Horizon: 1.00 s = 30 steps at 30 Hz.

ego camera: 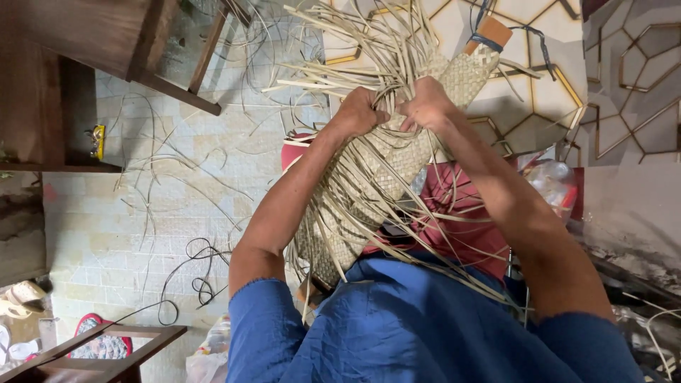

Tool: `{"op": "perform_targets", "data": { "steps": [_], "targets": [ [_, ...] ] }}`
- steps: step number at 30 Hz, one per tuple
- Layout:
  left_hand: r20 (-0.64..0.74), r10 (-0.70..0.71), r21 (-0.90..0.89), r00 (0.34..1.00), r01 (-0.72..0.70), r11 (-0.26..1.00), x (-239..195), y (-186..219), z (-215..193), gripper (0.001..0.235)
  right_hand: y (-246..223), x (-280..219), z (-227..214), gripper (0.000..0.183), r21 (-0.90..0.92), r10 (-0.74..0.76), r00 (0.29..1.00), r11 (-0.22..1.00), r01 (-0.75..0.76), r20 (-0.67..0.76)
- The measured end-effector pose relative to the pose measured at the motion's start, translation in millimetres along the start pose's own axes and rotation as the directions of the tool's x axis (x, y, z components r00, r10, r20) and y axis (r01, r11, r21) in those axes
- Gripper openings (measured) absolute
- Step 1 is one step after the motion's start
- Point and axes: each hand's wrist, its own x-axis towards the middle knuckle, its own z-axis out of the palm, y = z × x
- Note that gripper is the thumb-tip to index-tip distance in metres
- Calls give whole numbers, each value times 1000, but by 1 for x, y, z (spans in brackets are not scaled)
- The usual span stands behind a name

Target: The person sits on the floor and weaves dried palm leaves into a basket by hand, repeatedly threading and pulling strands through the existing weave. The basket gradually grows as more material is added.

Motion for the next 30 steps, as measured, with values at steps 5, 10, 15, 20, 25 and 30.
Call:
{"op": "perform_targets", "data": {
  "steps": [5, 10, 15, 20, 25, 30],
  "targets": [
    [19, 28, 156, 999, -30, 987, -8, 10, -1, 11, -8, 1, 5, 23, 125, -68, 992, 989, 81, -109],
    [8, -14, 319, 1000, 10, 948, 1, 15, 5, 14, -16, -32, 4, 20, 99, -107, 986, 988, 120, -129],
    [22, -61, 378, 998, 48, 925, -11, 37, 10, 19, 15, -55, 19, 40, -135, -59, 991, 990, 43, -118],
    [0, -44, 549, 999, 37, 835, -21, 56, 21, 24, 23, -80, -9, 59, -303, -110, 938, 953, 6, -329],
    [27, 24, 639, 999, -36, 768, -18, 49, 29, 27, -37, -167, -62, 100, -439, -418, 753, 878, 190, -509],
    [48, 45, 661, 998, -65, 748, -22, 62, 28, 27, 31, -134, 7, 98, -516, -660, 655, 731, 447, -367]
  ]
}}
